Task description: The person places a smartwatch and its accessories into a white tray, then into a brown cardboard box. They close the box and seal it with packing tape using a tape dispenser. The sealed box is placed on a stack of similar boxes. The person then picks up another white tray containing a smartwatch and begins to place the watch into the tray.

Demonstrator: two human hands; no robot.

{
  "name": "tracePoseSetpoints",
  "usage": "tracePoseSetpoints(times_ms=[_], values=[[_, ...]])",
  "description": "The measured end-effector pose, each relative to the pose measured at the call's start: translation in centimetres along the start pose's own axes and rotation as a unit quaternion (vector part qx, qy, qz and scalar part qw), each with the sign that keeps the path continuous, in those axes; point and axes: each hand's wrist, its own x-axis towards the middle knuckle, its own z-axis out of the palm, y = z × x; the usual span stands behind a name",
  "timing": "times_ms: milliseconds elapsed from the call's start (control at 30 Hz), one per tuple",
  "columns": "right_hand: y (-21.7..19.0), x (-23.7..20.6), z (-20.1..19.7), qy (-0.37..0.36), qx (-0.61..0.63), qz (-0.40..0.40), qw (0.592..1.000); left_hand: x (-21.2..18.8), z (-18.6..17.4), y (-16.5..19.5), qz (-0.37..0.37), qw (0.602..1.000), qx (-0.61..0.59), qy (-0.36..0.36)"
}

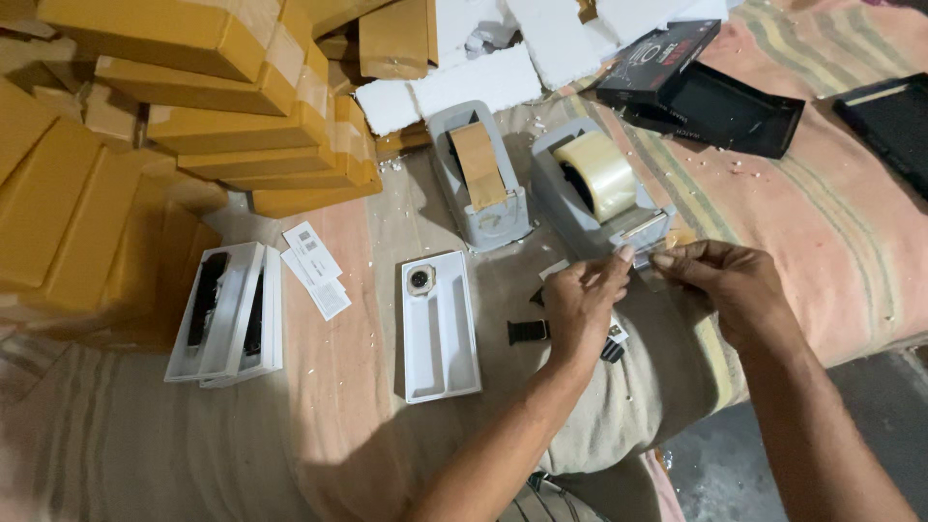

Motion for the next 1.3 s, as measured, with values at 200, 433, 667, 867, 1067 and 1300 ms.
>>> tracePoseSetpoints(times_ms=[200,433,667,867,1067,1300], values=[[0.0,-0.8,-0.6,-0.019,0.012,-0.006,1.0,0.1,2.3,0.8,-0.029,1.0,-0.005,-0.008],[0.7,-1.0,-0.4,-0.001,0.052,-0.013,0.999,1.2,4.1,-0.9,-0.031,0.993,-0.111,-0.007],[2.3,-0.4,0.1,0.022,0.091,-0.01,0.996,2.4,4.7,-4.1,-0.014,0.999,0.008,0.048],[3.1,-0.8,0.7,0.05,-0.001,0.001,0.999,3.0,3.6,-5.2,0.044,0.953,0.292,0.062],[2.2,-4.2,1.1,0.012,0.037,-0.037,0.999,-0.8,1.2,-0.9,0.025,0.973,0.229,-0.033],[2.1,-8.7,5.8,-0.071,-0.005,-0.01,0.997,-6.9,-6.7,5.1,0.256,0.937,0.228,-0.062]])
